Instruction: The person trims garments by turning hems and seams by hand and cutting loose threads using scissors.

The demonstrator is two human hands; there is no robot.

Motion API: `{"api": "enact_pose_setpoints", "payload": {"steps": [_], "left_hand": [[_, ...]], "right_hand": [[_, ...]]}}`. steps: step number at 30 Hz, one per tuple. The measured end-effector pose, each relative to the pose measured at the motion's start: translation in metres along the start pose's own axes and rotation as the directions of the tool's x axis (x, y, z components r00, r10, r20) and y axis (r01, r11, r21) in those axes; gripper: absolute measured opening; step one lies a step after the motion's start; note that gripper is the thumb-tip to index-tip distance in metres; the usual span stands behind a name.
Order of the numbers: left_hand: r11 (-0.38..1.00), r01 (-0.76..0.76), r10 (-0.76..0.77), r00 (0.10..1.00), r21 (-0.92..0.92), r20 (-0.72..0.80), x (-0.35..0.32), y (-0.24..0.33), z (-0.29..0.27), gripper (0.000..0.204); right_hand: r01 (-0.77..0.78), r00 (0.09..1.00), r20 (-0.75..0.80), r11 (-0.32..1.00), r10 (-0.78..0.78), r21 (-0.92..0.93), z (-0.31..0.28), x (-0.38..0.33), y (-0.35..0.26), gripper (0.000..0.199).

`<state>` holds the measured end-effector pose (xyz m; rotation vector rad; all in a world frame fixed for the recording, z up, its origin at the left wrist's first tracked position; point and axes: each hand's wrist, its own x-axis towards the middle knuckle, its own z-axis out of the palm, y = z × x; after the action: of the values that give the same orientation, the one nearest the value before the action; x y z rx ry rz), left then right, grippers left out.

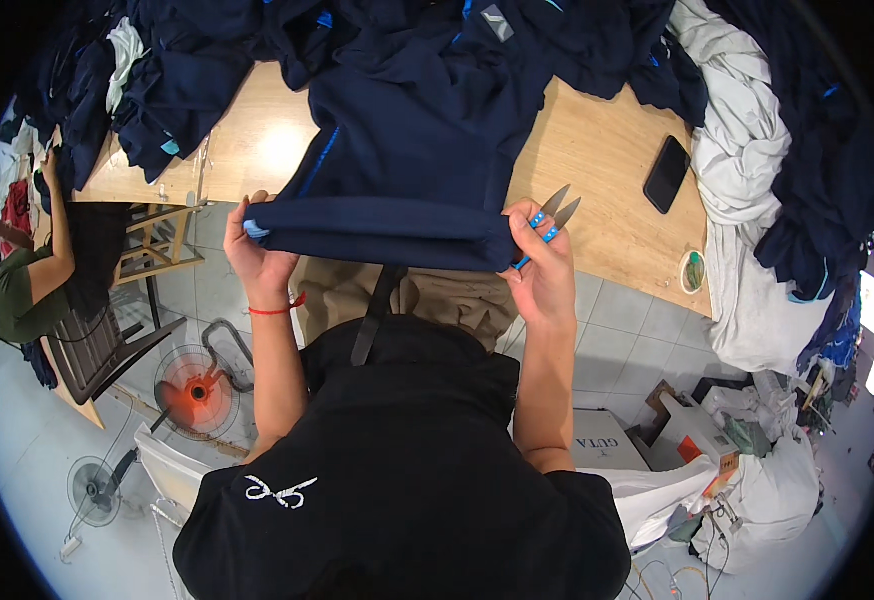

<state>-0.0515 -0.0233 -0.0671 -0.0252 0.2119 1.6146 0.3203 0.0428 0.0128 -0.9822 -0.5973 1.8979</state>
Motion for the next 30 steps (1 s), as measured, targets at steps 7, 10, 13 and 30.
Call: {"api": "enact_pose_setpoints", "payload": {"steps": [7,10,13,30], "left_hand": [[0.990,0.135,-0.139,0.986,0.047,0.089,-0.002,-0.016,0.037,0.079],[0.968,0.166,-0.193,0.972,0.189,0.136,0.000,-0.017,0.052,0.090],[0.928,0.170,-0.224,0.965,0.332,0.133,-0.003,-0.015,0.054,0.096],[0.986,0.087,-0.074,0.992,-0.140,0.097,0.006,-0.060,0.096,0.114]], "right_hand": [[-0.102,0.982,-0.158,0.994,0.107,0.039,-0.016,0.007,0.007,0.008],[-0.123,0.979,-0.152,0.990,0.133,0.071,-0.025,0.009,0.009,0.009],[-0.136,0.972,-0.175,0.984,0.155,0.114,-0.028,0.011,0.011,0.009],[-0.274,0.937,-0.142,0.925,0.318,0.263,-0.034,0.013,0.016,0.012]]}}
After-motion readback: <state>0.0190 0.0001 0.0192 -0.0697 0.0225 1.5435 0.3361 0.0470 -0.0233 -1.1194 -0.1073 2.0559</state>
